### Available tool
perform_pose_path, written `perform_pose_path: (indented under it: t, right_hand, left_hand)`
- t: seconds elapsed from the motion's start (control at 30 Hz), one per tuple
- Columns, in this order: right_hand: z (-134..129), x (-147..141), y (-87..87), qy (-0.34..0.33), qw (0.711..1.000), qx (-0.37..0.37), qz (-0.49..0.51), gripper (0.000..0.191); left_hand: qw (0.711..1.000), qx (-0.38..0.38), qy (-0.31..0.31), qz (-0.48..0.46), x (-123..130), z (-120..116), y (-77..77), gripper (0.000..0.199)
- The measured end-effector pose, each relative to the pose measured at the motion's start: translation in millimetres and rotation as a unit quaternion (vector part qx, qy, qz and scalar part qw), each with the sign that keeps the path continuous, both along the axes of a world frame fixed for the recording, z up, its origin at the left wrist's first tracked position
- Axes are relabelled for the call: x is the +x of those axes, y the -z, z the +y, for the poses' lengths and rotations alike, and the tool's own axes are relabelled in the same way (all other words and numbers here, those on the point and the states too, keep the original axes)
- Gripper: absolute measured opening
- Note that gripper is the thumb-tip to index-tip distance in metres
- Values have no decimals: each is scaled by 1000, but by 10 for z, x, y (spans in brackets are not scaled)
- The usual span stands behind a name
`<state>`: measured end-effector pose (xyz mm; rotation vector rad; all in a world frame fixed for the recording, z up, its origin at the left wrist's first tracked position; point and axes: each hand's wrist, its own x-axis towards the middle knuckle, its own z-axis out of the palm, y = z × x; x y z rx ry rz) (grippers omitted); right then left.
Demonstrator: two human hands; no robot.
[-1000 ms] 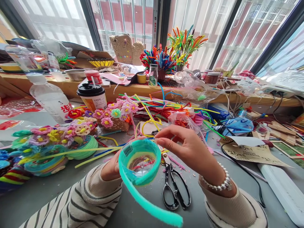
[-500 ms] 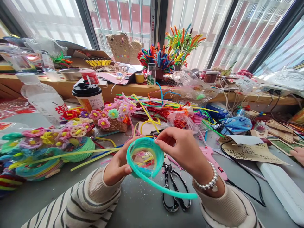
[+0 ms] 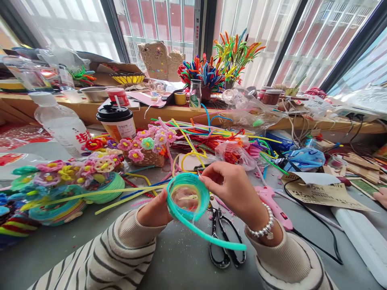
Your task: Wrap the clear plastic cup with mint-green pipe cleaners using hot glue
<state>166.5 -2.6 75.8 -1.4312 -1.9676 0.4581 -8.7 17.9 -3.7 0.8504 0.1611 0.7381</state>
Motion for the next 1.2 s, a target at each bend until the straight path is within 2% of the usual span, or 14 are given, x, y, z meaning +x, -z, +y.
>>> perform_pose_path:
  t: [0.1, 0.27, 0.43, 0.53, 0.63, 0.73, 0.83, 0.9, 1.0, 1.2]
  right_hand:
    - [5, 6, 3, 3, 1000, 14, -3, 11]
    - [-1, -6, 2, -1, 999, 33, -5, 9]
    - [8, -21, 20, 2, 999, 45, 28, 10]
    - [14, 25, 13, 37, 994, 84, 60, 11]
    - [8, 112, -14, 97, 981, 141, 89, 11]
    - [-22, 229, 5, 143, 973, 153, 102, 11]
    - [-84, 395, 141, 167, 976, 116, 81, 16]
    - [-140, 542, 287, 188, 975, 100, 58, 19]
    - [-231, 785, 494, 249, 966, 60, 21, 20]
    - [-397, 1136, 668, 326, 944, 23, -42, 28]
  left_hand:
    - [999, -26, 32, -13, 2, 2, 21, 47]
    - [999, -34, -1, 37, -46, 3, 89, 51]
    - [998, -27, -13, 62, -88, -3, 42, 53]
    - [999, -14, -16, 47, -91, 4, 12, 51]
    - [999, -5, -34, -2, -81, 23, 46, 47]
    - [997, -13, -53, -54, -80, 34, 84, 43]
    - [997, -34, -48, -51, -101, 13, 42, 47]
    - [996, -57, -42, -53, -119, -8, -16, 41]
    - [992, -101, -30, -62, -143, -15, -84, 38]
    - [984, -166, -58, -35, -176, 45, -95, 77]
